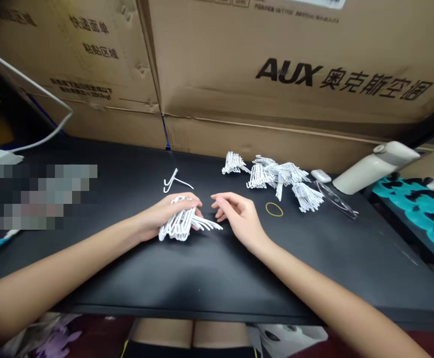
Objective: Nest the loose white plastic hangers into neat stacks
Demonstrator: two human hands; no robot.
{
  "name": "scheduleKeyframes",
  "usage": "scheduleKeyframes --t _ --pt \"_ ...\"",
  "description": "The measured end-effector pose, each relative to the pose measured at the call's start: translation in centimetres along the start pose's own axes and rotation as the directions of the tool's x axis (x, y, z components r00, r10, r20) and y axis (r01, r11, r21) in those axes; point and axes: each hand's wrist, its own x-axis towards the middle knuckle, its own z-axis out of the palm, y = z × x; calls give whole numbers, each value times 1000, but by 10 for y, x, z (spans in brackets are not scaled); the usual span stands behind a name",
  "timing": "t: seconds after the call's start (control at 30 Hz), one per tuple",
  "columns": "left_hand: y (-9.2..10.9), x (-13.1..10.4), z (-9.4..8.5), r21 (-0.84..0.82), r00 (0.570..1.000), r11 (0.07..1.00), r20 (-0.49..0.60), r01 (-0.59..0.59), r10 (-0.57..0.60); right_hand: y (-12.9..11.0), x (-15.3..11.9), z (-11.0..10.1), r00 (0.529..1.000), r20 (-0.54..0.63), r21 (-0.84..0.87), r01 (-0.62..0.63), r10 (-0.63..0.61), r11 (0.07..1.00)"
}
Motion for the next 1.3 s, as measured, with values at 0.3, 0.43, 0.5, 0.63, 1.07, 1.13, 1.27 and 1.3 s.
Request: scheduleKeyframes --t 0.3,0.43,0.5,0.63,1.07,1.13,1.27,1.3 --pt "2 1 -11 -4 997 998 56 57 -56 6 107 46 983 142 -349 162 -119 923" --pt "1 -1 -9 -21 993 998 95 67 -65 1 131 76 972 197 -514 213 -127 831" --pt "0 -2 -9 -30 994 998 92 53 -50 -1 136 83 967 243 -519 199 -81 831" --pt "2 -4 -9 -54 997 998 69 33 -30 -3 135 75 948 318 -423 158 -17 892" --pt "-2 0 -7 -35 996 999 88 6 -3 5 104 20 990 141 -441 87 -27 893" --pt "-1 -1 -7 -32 994 999 106 -5 8 4 109 28 987 158 -474 72 5 877" --pt "2 -3 -7 -45 995 999 97 -4 8 3 116 34 960 255 -398 -7 118 917" --pt "2 -3 -7 -53 996 999 89 6 -1 3 116 32 955 260 -338 -50 144 940"
